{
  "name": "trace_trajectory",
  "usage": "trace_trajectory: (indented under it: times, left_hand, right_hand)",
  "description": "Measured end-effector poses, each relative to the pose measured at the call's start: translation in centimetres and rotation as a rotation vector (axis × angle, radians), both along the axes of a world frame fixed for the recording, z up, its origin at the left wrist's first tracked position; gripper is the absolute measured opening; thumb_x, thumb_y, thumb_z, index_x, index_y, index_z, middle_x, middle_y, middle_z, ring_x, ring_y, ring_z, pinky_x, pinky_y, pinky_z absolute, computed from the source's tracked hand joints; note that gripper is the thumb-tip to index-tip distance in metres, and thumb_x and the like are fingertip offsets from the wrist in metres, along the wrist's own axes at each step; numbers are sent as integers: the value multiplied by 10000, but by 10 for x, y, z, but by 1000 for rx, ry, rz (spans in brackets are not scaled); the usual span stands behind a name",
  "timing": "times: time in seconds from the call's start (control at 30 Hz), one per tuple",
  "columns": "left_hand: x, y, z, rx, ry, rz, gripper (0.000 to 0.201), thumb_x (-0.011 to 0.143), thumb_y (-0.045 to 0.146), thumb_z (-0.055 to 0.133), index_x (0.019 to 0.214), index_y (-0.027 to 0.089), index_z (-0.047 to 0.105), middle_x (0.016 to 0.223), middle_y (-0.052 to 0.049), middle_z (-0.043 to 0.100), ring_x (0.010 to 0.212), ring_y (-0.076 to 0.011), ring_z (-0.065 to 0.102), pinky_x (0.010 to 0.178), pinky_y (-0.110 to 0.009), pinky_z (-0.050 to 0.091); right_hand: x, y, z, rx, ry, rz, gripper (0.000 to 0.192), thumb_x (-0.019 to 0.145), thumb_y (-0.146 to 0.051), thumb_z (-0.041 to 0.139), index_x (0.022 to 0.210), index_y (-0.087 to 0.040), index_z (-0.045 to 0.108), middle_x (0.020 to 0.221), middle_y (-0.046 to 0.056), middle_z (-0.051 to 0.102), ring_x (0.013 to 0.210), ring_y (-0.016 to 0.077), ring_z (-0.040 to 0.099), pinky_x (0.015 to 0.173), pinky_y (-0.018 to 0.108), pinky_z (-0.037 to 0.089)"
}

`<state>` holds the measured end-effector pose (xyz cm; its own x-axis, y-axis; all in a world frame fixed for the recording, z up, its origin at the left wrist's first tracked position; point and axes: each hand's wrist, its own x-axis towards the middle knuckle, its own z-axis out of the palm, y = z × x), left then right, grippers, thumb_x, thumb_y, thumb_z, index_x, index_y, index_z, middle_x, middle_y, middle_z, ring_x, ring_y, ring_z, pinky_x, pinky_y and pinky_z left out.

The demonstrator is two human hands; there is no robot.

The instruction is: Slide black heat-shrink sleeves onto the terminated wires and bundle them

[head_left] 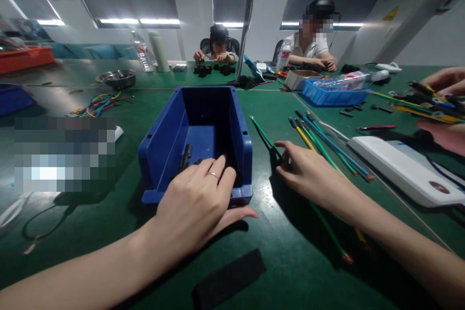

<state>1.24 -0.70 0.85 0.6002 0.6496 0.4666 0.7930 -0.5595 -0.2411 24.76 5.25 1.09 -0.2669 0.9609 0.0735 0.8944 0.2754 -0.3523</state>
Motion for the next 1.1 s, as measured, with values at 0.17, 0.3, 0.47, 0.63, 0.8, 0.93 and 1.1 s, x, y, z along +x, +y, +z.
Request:
trace_trajectory:
  times: [0.17,0.3,0.47,0.63,0.8,0.93,1.1]
  left_hand:
    - [-1,0,5,-142,34,-58,423,989,542,392,886,166,555,801,-82,663,740,-259,666,586,-343,514]
    - [-2,2,8,-105,76,-102,371,985,497,428,826,178,532,715,-47,597,663,-241,616,526,-327,481]
    - [0,1,7,-167,31,-51,354,975,498,448,886,174,560,850,-90,643,788,-275,636,605,-373,543]
    - [1,-3,6,-234,-29,41,446,972,545,411,903,153,612,986,-165,685,923,-341,651,681,-479,587]
    - [2,-5,8,-306,-92,133,511,931,607,461,935,131,647,1122,-202,683,1055,-367,638,755,-501,599]
    - [3,-4,11,-369,-82,176,548,914,639,463,914,129,663,1082,-192,698,1029,-366,645,761,-526,598]
    - [3,-2,11,-360,-63,163,562,917,637,463,900,120,682,1039,-186,702,979,-339,660,751,-492,606]
  right_hand:
    - [-1,6,10,59,337,-98,433,855,-288,519,1254,-146,608,863,37,638,640,149,564,613,291,415]
    - [2,3,16,221,449,-102,380,905,-446,544,1160,-177,629,789,2,586,592,115,524,570,261,405]
    - [1,-3,22,275,494,-125,371,910,-527,543,1010,-182,635,686,-14,544,515,95,456,483,235,359]
    - [0,-4,20,241,509,-104,355,926,-489,525,1054,-174,628,729,7,595,444,67,422,402,212,320]
    - [-3,-2,14,21,683,-122,396,907,-454,532,1173,-165,581,632,-54,508,336,56,383,306,193,276]
    - [-8,0,17,-260,986,-162,359,873,-358,545,1184,-180,559,504,-111,410,270,57,290,262,172,244]
    - [-10,2,17,-404,1225,-223,239,890,-392,557,1026,-197,583,424,-131,331,257,44,197,246,138,216]
